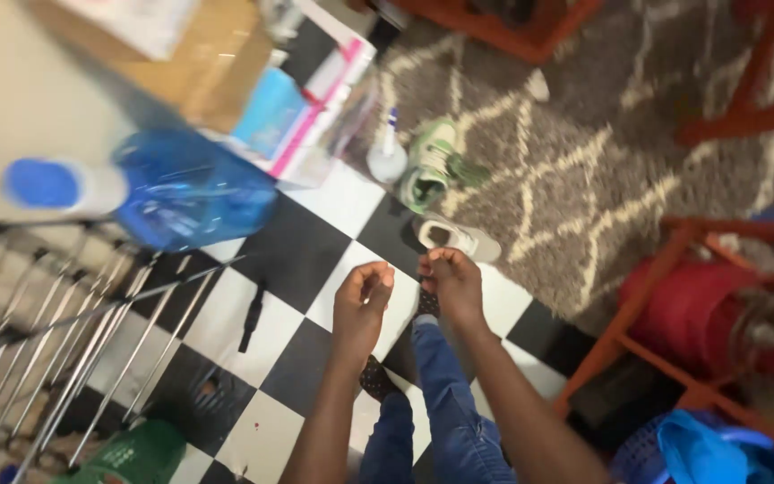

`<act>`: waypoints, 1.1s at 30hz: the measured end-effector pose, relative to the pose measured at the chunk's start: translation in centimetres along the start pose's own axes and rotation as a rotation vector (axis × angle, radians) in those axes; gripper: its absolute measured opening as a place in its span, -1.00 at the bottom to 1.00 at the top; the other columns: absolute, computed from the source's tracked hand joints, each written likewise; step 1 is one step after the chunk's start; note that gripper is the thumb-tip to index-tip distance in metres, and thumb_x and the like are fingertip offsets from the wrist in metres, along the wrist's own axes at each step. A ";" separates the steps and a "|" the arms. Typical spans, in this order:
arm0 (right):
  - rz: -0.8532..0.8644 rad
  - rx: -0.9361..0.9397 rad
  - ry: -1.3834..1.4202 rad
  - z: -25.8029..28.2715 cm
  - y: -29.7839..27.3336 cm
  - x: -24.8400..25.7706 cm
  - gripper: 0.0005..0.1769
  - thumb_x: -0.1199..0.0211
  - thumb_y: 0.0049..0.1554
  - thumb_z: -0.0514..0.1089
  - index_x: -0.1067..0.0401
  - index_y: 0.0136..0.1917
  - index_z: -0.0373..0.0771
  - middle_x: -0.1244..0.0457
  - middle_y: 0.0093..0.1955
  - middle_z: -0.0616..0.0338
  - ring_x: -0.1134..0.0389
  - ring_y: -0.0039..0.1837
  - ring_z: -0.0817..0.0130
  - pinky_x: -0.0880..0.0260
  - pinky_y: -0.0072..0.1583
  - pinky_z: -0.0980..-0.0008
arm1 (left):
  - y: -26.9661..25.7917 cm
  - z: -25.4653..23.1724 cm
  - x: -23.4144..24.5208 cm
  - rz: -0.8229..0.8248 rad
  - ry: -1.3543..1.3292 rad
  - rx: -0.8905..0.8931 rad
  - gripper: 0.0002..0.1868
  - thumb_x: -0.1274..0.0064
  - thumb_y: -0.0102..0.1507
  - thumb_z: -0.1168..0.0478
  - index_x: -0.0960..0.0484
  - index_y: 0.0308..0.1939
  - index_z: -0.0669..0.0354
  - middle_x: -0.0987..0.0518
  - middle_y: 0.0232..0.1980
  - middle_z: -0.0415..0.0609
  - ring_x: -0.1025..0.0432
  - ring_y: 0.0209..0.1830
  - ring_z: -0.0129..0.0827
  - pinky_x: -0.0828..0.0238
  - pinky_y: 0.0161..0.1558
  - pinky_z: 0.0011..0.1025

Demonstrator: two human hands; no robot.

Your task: Organizing and inspecting various sneakers on a metal shoe rack, including checking and removing shoe inserts.

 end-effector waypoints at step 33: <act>0.926 0.240 -0.287 19.4 -39.7 -23.5 -0.71 -0.28 0.20 0.00 -0.51 0.03 -0.27 -0.44 -0.03 0.11 -0.47 -0.03 0.38 -0.45 -0.04 0.38 | -47.4 -15.9 26.2 -0.815 -0.605 -0.600 -0.58 -0.15 0.29 0.04 -0.56 0.11 0.24 -0.66 0.07 -0.02 -0.55 0.01 -0.35 -0.50 -0.09 -0.39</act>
Point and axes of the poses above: each hand's wrist, its own y-axis towards the middle knuckle, its own x-axis out of the back of the hand, z = x × y, the point moved 2 cm from there along y, towards the middle knuckle
